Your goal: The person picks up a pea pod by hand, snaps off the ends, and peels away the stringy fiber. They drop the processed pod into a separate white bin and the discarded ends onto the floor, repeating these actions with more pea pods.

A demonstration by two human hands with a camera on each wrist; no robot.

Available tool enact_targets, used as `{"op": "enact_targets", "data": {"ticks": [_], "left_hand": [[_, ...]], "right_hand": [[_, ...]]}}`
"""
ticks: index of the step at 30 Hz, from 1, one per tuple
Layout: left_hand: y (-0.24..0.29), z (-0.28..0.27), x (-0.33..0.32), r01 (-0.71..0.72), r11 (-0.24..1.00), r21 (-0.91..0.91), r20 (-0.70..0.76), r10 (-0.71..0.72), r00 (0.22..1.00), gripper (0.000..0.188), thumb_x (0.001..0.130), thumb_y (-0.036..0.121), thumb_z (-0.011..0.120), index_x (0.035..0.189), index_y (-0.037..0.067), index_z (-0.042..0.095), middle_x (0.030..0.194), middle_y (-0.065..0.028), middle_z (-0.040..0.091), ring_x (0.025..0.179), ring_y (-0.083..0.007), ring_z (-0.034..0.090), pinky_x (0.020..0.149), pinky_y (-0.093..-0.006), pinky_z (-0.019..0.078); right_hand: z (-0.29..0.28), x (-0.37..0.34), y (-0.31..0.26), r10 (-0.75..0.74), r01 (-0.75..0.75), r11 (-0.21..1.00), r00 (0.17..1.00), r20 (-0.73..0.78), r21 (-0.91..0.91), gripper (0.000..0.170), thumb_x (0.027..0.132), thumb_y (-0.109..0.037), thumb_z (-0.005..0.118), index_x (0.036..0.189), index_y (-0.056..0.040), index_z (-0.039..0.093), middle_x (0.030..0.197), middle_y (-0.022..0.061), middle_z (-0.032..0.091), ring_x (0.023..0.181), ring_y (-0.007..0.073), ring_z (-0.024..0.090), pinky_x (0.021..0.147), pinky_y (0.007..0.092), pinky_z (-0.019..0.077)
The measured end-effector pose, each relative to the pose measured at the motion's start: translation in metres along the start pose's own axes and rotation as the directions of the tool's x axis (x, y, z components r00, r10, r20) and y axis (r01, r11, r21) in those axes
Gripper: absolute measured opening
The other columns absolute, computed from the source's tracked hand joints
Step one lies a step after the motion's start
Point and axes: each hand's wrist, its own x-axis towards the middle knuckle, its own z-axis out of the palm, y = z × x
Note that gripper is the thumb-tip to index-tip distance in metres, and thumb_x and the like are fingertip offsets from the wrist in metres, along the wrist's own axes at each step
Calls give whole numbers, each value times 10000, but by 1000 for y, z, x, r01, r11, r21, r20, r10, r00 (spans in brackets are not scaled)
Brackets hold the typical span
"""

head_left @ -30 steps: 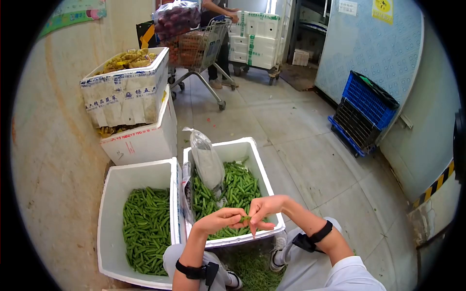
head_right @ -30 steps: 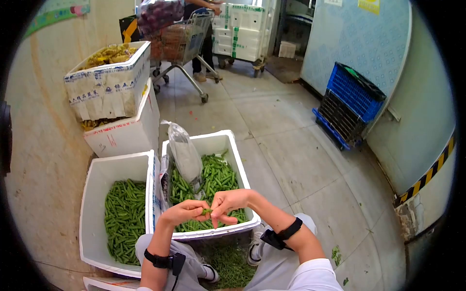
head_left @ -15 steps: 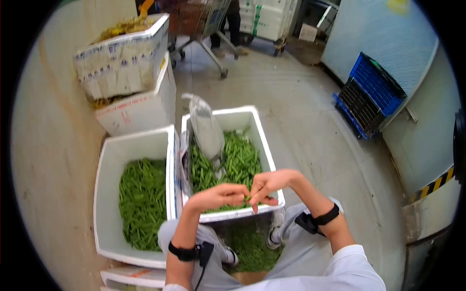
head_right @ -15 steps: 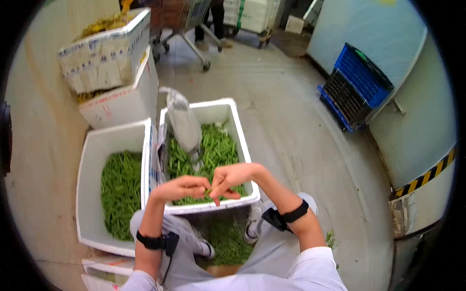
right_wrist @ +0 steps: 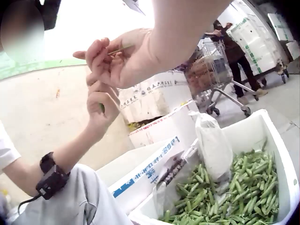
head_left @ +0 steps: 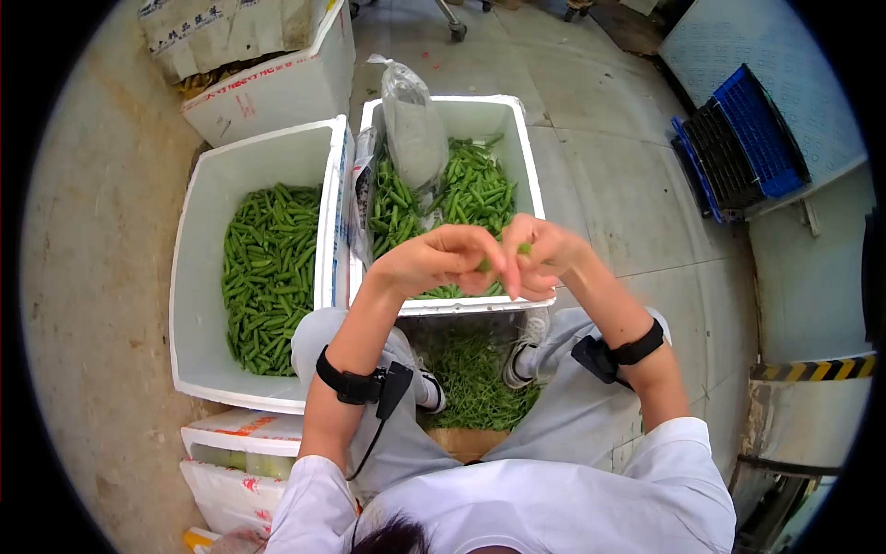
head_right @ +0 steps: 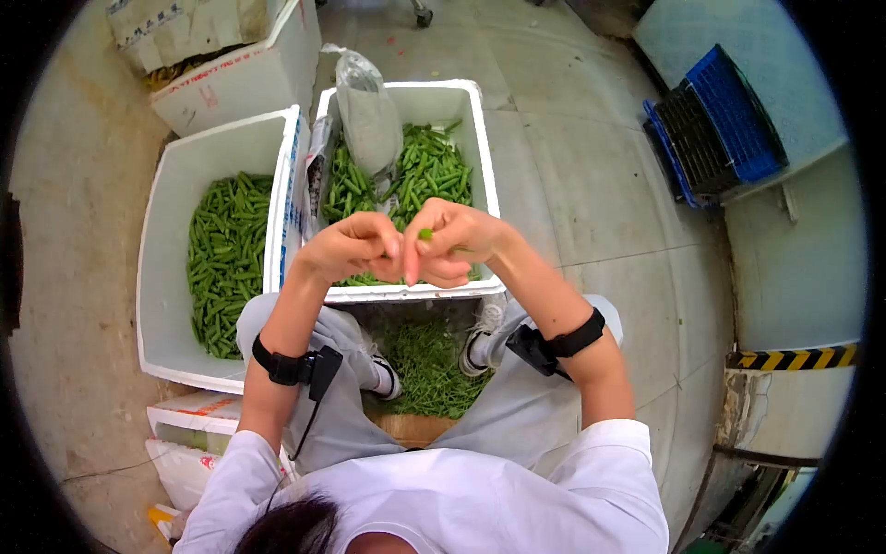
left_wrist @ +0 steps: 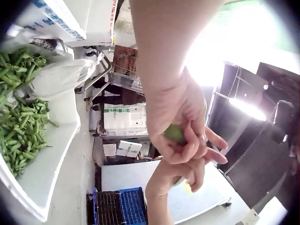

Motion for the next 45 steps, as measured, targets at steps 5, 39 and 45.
{"op": "enact_targets", "data": {"ticks": [5,39,45], "left_hand": [[11,10,6,-173,966,-194,-254,121,960,337,938,229,380,1238,77,351,631,6,387,531,-91,354,479,-219,261],[18,-37,-20,-623,723,-297,-920,-43,388,332,916,204,460,633,139,301,514,60,196,394,-47,144,340,-220,110],[17,-27,-13,-518,825,-226,-940,-46,337,327,920,264,459,662,129,310,525,67,217,410,-36,179,351,-207,131]], "right_hand": [[8,8,-17,-89,60,986,979,-185,-155,279,901,-134,441,881,92,603,412,38,409,341,115,380,346,253,332],[-234,-31,150,-103,-892,-45,452,-886,-450,299,710,-157,561,978,-37,621,878,164,636,820,308,609,741,362,480],[-346,-57,222,-220,-943,166,250,-943,-289,503,797,-309,577,1226,-69,469,1078,166,580,952,303,567,841,405,444]]}}
